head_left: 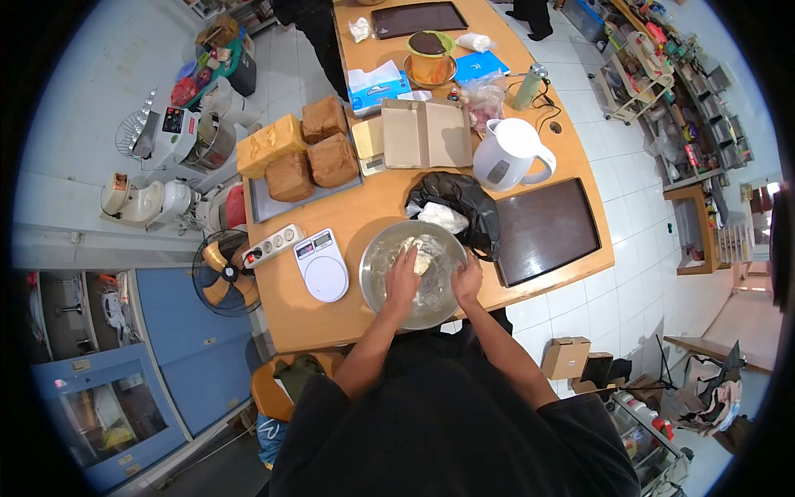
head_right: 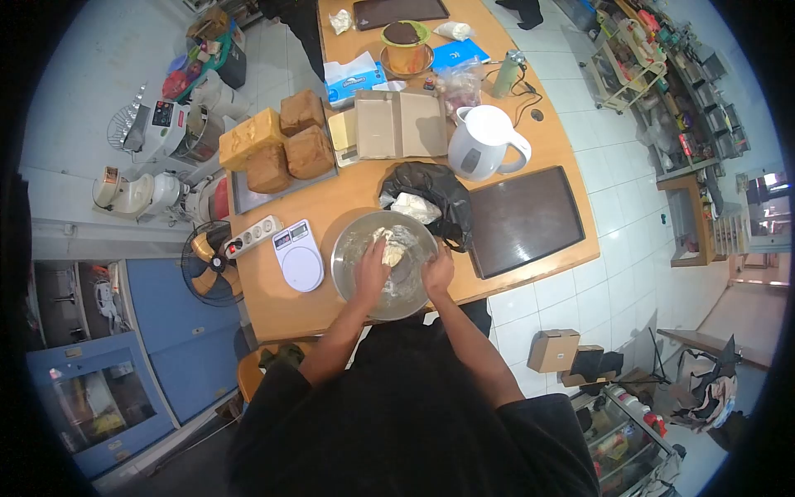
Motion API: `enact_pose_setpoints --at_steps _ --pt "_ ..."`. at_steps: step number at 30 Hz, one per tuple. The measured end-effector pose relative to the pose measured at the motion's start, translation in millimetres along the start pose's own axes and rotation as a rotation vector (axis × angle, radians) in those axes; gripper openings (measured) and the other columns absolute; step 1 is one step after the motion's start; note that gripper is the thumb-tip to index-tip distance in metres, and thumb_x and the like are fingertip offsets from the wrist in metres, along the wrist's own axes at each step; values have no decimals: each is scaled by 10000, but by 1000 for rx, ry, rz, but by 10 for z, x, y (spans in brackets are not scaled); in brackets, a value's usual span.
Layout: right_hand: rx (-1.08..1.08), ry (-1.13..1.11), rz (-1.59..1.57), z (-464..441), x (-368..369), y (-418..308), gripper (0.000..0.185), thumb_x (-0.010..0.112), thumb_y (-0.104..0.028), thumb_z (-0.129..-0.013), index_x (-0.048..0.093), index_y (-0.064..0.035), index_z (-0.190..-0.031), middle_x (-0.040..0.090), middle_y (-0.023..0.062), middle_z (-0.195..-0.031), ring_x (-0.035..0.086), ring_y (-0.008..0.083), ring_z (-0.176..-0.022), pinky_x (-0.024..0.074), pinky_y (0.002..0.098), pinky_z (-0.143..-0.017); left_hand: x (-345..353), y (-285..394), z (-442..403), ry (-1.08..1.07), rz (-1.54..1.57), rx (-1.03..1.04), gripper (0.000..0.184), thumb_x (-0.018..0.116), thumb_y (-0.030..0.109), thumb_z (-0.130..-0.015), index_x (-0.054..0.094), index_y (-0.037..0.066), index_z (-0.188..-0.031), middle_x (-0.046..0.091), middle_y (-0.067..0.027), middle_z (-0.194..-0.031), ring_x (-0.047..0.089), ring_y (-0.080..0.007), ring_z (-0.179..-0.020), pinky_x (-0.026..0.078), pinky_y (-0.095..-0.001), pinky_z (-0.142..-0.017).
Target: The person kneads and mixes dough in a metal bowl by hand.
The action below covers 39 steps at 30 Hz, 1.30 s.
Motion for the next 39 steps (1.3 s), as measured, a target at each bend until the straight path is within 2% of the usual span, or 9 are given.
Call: enact_pose_setpoints --at_steps 2,4,8,13,15,21,27,31,39 --pt "4 15 4 1 -5 -9 394 566 24 -783 592 9 -1176 603 263 -1059 576 453 -994 465 478 -850 183 -151 -125 -93 24 -5 647 620 8 -722 455 90 -1342 512 -228 -1277 534 -399 -1140 466 -499 -896" --pt "6 28 11 4 28 18 401 564 24 -785 588 7 -1184 600 265 -1060 574 456 -993 463 479 -851 514 -266 -181 -140 -277 277 682 637 95 -730 416 90 -1376 477 -220 -1315 511 -390 -1170 436 -492 -950" --pt "-37 142 0 -60 79 99 394 572 18 -789 577 25 -1184 598 258 -1052 571 457 -992 461 484 -842 678 -264 -25 -403 -180 91 770 642 241 -748 329 90 -1435 409 -226 -1381 438 -442 -1232 367 -522 -1033" --pt "25 123 15 -73 89 65 389 563 23 -763 591 12 -1150 594 244 -1059 581 437 -982 466 488 -829 592 -154 344 -591 -174 57 773 573 275 -789 269 70 -1469 322 -250 -1464 330 -446 -1341 294 -539 -1094" --pt "-27 148 39 -73 96 54 392 566 35 -758 590 18 -1149 596 239 -1060 581 439 -973 466 488 -824 584 -143 572 -823 -175 20 782 554 268 -793 244 61 -1480 287 -251 -1490 303 -428 -1366 274 -535 -1108" --pt "-68 146 15 -57 68 39 386 578 29 -771 582 64 -1155 603 256 -1040 573 450 -989 459 487 -838 246 204 540 -766 -84 13 526 561 172 -764 508 25 -1266 590 -280 -1173 602 -444 -1028 493 -510 -869" --pt "-53 193 51 -60 99 108 389 573 29 -764 592 14 -1152 605 223 -1069 590 421 -984 475 479 -821 364 40 271 -210 -17 -18 402 650 104 -715 550 39 -1099 658 -237 -968 644 -405 -881 513 -496 -750" --pt "-52 117 40 -70 94 44 387 572 17 -776 590 -1 -1162 606 222 -1073 594 423 -972 481 483 -813 534 -69 202 -264 -25 -78 444 668 103 -715 517 35 -1127 648 -228 -946 643 -404 -885 490 -515 -799" --pt "-66 69 50 -57 107 35 362 584 -7 -792 586 -3 -1155 596 259 -1055 590 446 -961 479 495 -809 680 -88 -24 -211 -186 -77 643 730 176 -711 429 58 -1268 451 -265 -1281 453 -423 -1207 392 -591 -940"
Point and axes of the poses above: each hand's wrist, its own z-axis away from the middle knuckle, its own x-axis out of the palm, y = z × x, the point moved 6 cm from there along -z, towards the middle knuckle
